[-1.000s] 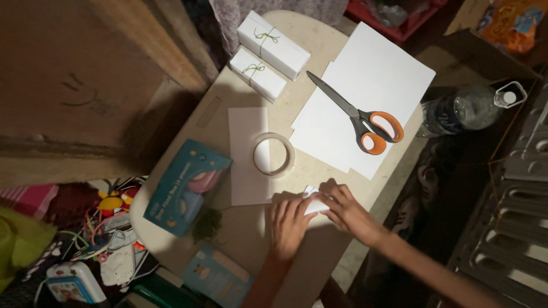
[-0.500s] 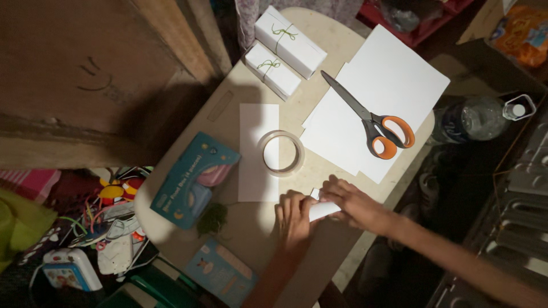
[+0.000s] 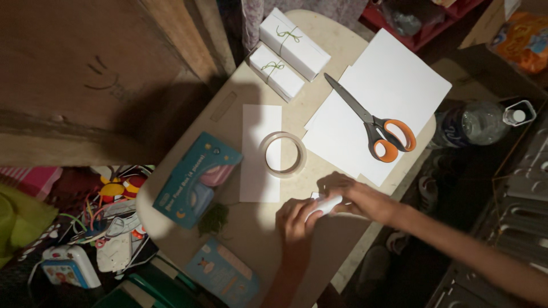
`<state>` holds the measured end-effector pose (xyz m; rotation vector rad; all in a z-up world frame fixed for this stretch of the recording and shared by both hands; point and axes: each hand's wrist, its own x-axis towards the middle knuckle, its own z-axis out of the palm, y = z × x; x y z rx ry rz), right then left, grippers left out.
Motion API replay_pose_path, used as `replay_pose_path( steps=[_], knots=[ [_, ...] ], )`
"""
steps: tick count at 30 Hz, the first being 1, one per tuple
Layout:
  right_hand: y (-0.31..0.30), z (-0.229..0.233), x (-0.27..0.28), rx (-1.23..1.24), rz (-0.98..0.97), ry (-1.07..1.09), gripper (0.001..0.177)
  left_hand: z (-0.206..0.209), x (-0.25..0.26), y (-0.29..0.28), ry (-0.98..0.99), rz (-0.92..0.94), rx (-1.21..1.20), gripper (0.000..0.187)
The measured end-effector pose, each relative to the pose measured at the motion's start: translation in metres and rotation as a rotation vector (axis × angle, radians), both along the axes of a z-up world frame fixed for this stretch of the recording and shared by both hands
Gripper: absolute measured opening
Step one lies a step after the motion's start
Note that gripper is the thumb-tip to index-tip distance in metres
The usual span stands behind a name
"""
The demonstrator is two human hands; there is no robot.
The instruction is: The person wraps a small yellow item in white paper, folds the edges, and secures the package with clear tape. They repeat the process for a second item, using scissors to cut tape as needed.
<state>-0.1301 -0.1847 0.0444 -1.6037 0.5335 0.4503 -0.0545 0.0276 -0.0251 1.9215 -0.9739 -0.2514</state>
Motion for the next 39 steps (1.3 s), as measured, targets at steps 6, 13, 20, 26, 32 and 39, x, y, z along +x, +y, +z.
replay_pose_path(
  steps=[6, 13, 20, 26, 32, 39],
  knots=[
    [-0.001, 0.018, 0.006, -0.602, 0.346, -0.372, 0.041, 0.004, 0.002, -0.004, -0.256, 0.047, 0.309, 0.022],
    [-0.003, 0.022, 0.016, -0.679, 0.436, -0.257, 0.05, 0.032, 0.011, -0.019, 0.075, 0.13, 0.397, 0.019],
    [-0.012, 0.031, 0.024, -0.509, 0.392, -0.246, 0.038, 0.03, 0.004, -0.019, -0.295, 0.065, 0.225, 0.02],
    [-0.017, 0.025, 0.029, -0.582, 0.405, -0.35, 0.035, 0.016, -0.012, -0.017, -0.548, 0.056, 0.29, 0.052],
    [-0.019, 0.013, 0.027, -0.651, 0.412, -0.36, 0.046, 0.004, -0.005, -0.028, -0.584, 0.13, 0.288, 0.055],
    [-0.005, -0.019, 0.008, -0.898, 0.406, -0.509, 0.054, -0.017, 0.001, -0.023, -0.587, 0.049, 0.268, 0.056]
  ],
)
